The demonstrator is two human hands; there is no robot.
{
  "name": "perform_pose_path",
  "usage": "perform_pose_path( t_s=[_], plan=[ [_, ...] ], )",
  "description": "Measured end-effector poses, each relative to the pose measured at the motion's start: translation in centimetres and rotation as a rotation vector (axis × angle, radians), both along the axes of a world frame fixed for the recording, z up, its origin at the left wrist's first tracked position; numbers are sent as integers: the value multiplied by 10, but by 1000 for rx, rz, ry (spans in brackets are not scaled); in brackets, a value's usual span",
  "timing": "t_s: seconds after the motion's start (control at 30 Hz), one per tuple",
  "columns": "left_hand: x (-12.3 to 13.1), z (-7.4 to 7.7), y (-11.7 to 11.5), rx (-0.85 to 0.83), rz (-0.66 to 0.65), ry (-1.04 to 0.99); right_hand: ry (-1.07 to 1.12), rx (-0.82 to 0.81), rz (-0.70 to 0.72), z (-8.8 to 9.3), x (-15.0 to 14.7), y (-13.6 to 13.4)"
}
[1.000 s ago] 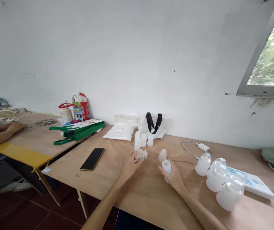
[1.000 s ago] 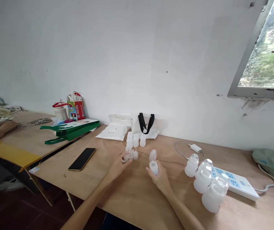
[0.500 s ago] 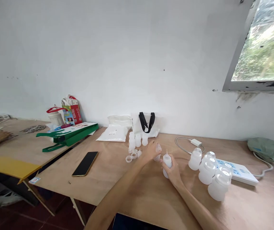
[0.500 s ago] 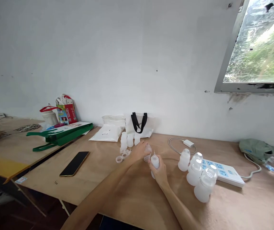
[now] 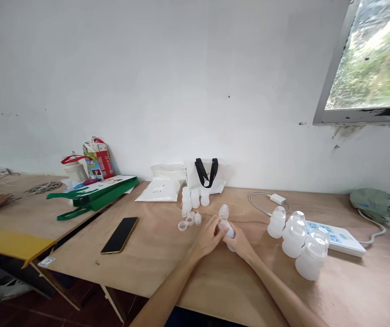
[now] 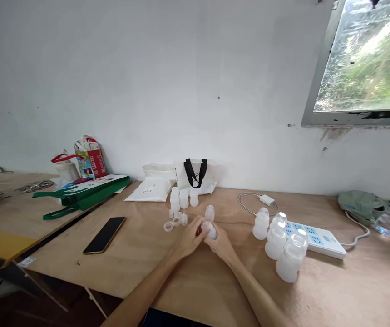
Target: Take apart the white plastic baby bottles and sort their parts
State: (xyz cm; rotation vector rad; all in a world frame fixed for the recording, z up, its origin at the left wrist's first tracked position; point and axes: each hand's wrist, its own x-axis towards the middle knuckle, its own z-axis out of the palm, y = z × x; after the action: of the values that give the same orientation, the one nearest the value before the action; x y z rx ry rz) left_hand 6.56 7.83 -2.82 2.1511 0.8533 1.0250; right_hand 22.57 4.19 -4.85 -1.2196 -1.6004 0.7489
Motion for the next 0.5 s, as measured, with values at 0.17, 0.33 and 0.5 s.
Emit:
perform_pose_path(
  t_s=[0.17, 0.33, 0.5],
  plan=[
    [-8, -6, 2, -96, -93, -15, -46, -135, 93, 3, 6, 1],
    [-2, -14, 9, -151, -45, -115, -291, -105, 47, 1, 10, 0],
    [1, -23, 12, -182, 120, -107, -806, -30, -229, 2, -2, -5]
  ],
)
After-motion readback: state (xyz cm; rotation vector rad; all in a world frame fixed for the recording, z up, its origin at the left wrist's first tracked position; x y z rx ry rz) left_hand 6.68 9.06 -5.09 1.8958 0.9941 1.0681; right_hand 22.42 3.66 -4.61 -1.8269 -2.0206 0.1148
